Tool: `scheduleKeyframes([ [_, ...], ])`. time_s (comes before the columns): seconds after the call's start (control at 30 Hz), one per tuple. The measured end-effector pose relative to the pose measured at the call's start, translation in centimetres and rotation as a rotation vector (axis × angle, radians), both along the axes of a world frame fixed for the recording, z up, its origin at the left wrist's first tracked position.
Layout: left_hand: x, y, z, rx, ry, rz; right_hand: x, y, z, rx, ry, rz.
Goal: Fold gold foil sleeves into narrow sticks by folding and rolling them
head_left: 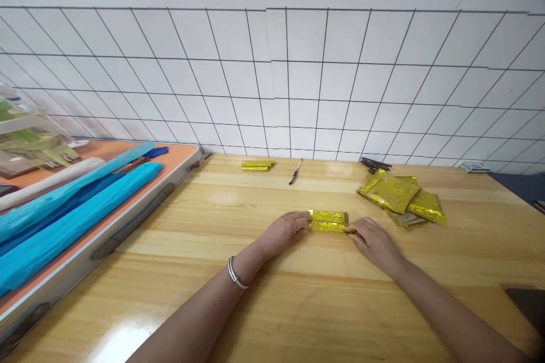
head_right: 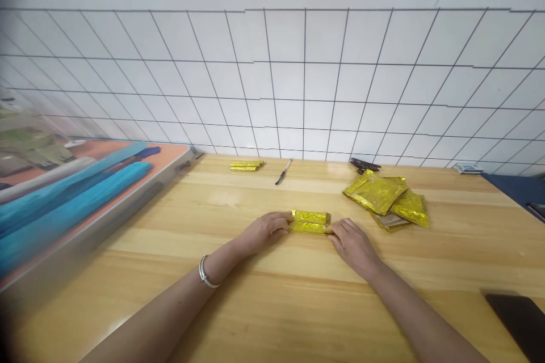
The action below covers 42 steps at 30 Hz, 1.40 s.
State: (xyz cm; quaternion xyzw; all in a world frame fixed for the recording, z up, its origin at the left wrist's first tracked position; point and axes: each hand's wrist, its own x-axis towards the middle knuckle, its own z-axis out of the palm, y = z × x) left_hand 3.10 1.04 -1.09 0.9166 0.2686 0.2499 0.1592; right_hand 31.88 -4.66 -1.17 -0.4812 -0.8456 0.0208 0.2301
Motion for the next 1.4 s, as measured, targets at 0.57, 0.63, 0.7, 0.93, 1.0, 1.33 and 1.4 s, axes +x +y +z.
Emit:
scheduleKeyframes([
  [0.57,-0.1,0.0,0.2,0.024,0.045,-0.028,-0.2,0.3,0.5,-0.01,-0.015,0.065],
  [0.63,0.0,-0.1,0.1,0.033,0.056,-0.016,-0.3,0.5,0.3,-0.038,-0.035,0.057],
  [0.7,0.0,-0.1,0.1,0.045,0.068,-0.004,-0.2,0.6,0.1,-0.079,-0.056,0.042],
  [0.93,0.1,-0.1,0.4,0.046,0.062,-0.035,0.2,0.8,-0.2,-0.134,-0.062,0.031],
  [1.0,0.1,0.0,0.5,0.033,0.052,-0.032,0.2,0.9,-0.1,-0.138,-0.052,0.042],
  [1.33,0.3,0.3,0.2,-0.038,-0.024,-0.026,0.3,1.1,-0.4,-0.198,0.089,0.013],
  [1.4,0.5,0.3,0.3,-0.079,-0.051,-0.003,0.0,1.1,-0.3,-0.209,0.161,0.004],
])
